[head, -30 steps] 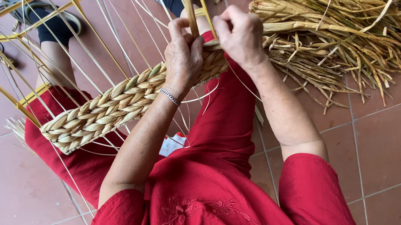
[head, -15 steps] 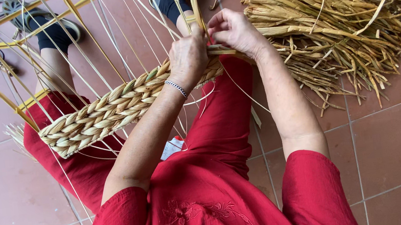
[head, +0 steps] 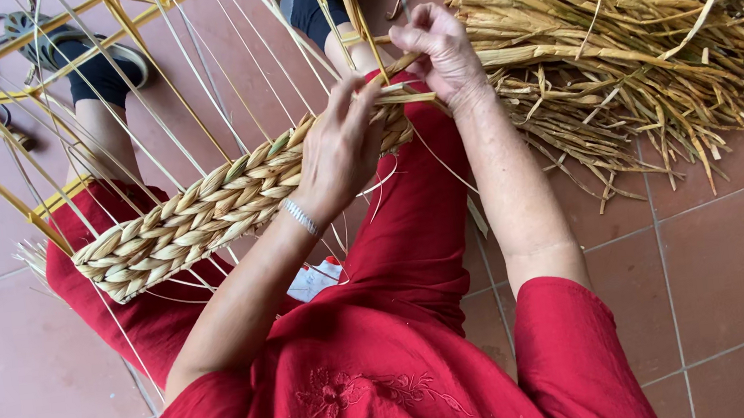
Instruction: The person sits on a tiled floor and weaves dried palm or grass strands around a bamboo frame, braiding the strands over and under the upright ribs to build up a woven panel. They pull each strand tight, add new strands from a pile beside them, and press the braid into place by hand.
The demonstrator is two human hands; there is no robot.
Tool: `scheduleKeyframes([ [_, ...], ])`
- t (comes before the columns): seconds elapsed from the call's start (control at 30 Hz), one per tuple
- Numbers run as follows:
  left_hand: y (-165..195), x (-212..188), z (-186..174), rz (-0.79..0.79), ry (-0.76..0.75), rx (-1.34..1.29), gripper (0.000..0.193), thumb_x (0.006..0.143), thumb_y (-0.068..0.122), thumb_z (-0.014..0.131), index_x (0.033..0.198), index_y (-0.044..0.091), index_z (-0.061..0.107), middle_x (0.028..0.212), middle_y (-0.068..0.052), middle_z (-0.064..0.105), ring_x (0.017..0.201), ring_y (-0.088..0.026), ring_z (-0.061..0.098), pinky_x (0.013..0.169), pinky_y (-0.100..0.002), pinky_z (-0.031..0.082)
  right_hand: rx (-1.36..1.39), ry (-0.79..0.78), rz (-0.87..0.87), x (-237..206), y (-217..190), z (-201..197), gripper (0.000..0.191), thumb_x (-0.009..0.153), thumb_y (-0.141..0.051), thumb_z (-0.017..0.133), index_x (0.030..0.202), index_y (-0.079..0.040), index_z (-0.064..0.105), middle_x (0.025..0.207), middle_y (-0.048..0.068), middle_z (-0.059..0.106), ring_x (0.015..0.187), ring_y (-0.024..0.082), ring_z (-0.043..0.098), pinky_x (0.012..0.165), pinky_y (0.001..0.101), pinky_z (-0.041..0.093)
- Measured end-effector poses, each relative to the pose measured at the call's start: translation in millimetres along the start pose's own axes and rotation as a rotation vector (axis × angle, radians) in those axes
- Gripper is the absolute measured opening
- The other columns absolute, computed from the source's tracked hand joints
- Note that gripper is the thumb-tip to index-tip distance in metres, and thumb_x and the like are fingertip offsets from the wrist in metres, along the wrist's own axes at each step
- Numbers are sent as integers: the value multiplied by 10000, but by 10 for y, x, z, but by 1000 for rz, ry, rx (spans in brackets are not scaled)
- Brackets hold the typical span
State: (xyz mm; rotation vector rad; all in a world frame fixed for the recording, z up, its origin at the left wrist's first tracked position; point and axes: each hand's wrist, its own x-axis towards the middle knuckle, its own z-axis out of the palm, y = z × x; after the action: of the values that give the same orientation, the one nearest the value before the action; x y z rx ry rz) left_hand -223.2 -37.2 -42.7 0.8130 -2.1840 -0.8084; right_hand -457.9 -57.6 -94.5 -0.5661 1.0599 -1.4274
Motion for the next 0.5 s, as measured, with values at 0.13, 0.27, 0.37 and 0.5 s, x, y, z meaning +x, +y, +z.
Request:
scheduleKeyframes([
  [0.13, 141, -574, -292, 136, -100, 9, 263, 913, 52, 719, 1170, 59, 669, 1229, -142, 642, 1001, -347, 701, 787, -425, 591, -421, -62, 69, 35, -87, -96, 201, 1036, -230, 695, 1135, -57, 669, 803, -72, 552, 614, 1, 409, 496, 174, 284],
  [0.27, 188, -986, -604, 42, -173, -59, 241, 916, 27, 718, 1152, 46, 677, 1147, -119, 689, 951, -295, 722, 773, -392, 610, -595, -57, 109, 85, -119, -91, 310, 1115, -319, 596, 1056, -31, 693, 681, -85, 493, 566, 15, 386, 480, 199, 292],
  [0.37, 182, -1173, -758, -36, -151, -41, 223, 910, 16, 720, 1128, 43, 685, 1099, -131, 702, 921, -299, 728, 752, -379, 610, -404, 110, 108, 103, -3, -54, 303, 1090, -349, 585, 1047, -62, 671, 650, -93, 496, 542, 22, 417, 455, 217, 329],
  [0.5, 147, -1311, -873, -84, -101, -94, 209, 930, -7, 716, 1133, 19, 670, 1071, -137, 710, 923, -297, 735, 749, -368, 609, -159, 333, 164, 135, 133, -7, 311, 1044, -398, 598, 962, -100, 621, 605, -67, 503, 462, 66, 408, 415, 244, 320],
])
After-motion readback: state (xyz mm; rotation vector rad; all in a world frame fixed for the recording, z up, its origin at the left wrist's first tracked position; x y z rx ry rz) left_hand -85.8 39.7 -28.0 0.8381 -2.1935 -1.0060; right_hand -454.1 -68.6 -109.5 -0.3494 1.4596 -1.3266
